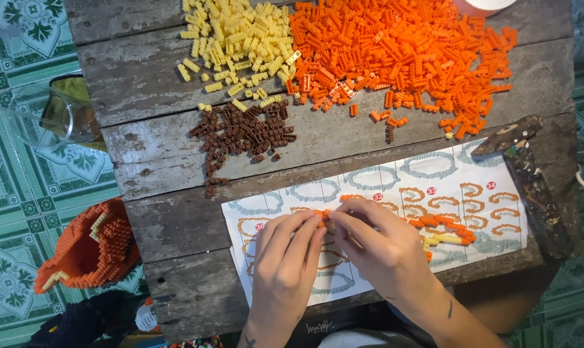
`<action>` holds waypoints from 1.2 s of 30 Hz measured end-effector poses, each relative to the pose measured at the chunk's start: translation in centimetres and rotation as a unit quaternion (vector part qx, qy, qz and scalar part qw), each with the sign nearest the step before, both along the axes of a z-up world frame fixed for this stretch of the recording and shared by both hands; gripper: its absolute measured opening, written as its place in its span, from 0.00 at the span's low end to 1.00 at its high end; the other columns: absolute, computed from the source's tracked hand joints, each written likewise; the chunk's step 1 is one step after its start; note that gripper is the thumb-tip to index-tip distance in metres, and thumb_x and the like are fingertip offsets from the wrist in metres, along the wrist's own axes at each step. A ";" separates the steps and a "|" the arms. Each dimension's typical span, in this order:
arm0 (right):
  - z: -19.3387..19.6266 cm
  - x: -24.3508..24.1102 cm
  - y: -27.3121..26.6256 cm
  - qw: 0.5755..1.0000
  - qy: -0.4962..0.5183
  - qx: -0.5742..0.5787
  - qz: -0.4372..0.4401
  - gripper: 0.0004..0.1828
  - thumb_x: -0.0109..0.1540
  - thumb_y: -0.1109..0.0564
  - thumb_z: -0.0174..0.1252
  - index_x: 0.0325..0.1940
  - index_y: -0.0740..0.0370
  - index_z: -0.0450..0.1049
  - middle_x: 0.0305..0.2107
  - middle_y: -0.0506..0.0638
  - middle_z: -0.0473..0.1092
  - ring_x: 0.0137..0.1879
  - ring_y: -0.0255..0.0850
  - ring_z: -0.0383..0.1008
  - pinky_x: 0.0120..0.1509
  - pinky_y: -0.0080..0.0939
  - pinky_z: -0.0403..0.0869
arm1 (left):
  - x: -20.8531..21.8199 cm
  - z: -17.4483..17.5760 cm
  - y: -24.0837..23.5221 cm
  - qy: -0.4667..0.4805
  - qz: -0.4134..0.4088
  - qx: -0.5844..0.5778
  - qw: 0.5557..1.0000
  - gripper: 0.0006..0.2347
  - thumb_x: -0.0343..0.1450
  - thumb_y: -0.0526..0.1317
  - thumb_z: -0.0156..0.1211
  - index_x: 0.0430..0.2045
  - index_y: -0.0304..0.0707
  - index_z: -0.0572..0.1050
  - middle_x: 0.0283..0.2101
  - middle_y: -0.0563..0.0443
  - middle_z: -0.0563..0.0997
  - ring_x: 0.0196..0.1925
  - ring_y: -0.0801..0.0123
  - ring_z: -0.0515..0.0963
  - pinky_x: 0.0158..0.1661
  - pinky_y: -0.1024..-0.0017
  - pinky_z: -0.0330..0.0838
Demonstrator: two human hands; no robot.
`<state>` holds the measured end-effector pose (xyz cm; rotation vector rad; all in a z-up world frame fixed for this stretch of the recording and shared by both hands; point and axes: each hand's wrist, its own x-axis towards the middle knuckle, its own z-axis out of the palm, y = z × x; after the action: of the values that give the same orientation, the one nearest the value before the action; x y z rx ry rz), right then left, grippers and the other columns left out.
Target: Assembling a 3D character model using small interlocking plastic blocks and a hammer to secure them.
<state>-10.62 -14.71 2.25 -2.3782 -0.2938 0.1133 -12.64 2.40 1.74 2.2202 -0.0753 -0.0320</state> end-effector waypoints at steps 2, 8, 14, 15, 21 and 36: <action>0.1 -0.1 0.1 1.000 -0.003 -0.002 0.003 0.18 0.54 0.71 0.74 0.48 0.66 0.84 0.47 0.54 0.81 0.37 0.38 0.80 0.38 0.35 0.77 | 0.0 0.0 0.0 -0.002 0.002 -0.002 1.000 0.12 0.69 0.26 0.74 0.46 0.25 0.85 0.53 0.43 0.86 0.53 0.59 0.85 0.56 0.62 0.80; 0.5 0.2 0.2 0.999 -0.013 -0.024 0.026 0.20 0.53 0.70 0.74 0.49 0.67 0.84 0.48 0.55 0.80 0.38 0.38 0.81 0.37 0.35 0.77 | -0.1 -0.2 -0.1 -0.006 -0.001 -0.002 1.000 0.12 0.69 0.26 0.74 0.46 0.24 0.86 0.53 0.42 0.87 0.53 0.59 0.85 0.56 0.63 0.81; 0.8 0.5 0.3 0.998 0.002 -0.054 0.032 0.18 0.56 0.68 0.73 0.50 0.66 0.84 0.48 0.55 0.80 0.38 0.40 0.81 0.38 0.38 0.78 | 0.0 -0.1 -0.1 -0.006 0.000 -0.002 1.000 0.12 0.69 0.26 0.74 0.47 0.24 0.86 0.54 0.42 0.87 0.54 0.58 0.85 0.57 0.62 0.80; 0.9 0.5 0.3 0.998 0.010 -0.058 0.034 0.17 0.57 0.67 0.73 0.50 0.66 0.84 0.48 0.55 0.80 0.37 0.41 0.81 0.38 0.38 0.79 | -0.1 -0.1 -0.1 -0.008 0.001 -0.001 1.000 0.12 0.69 0.26 0.74 0.47 0.24 0.86 0.54 0.42 0.87 0.53 0.58 0.85 0.57 0.62 0.80; 1.2 0.6 -0.1 0.994 0.026 -0.075 0.074 0.20 0.57 0.66 0.71 0.54 0.68 0.82 0.52 0.58 0.78 0.42 0.46 0.83 0.41 0.41 0.81 | 0.1 0.1 0.0 -0.004 -0.004 -0.004 1.000 0.12 0.69 0.25 0.73 0.46 0.23 0.85 0.54 0.41 0.86 0.53 0.57 0.85 0.56 0.62 0.81; 3.3 2.1 -2.6 0.998 0.046 -0.039 -0.021 0.13 0.61 0.73 0.67 0.49 0.66 0.85 0.50 0.52 0.79 0.37 0.37 0.80 0.37 0.36 0.77 | -0.1 0.0 -0.3 -0.008 -0.015 0.031 0.999 0.14 0.70 0.28 0.75 0.50 0.29 0.86 0.54 0.44 0.85 0.52 0.60 0.83 0.54 0.63 0.76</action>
<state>-8.53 -17.30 5.54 -2.4475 -0.1989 0.2167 -12.69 2.13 1.70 2.2805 -0.1195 -0.0330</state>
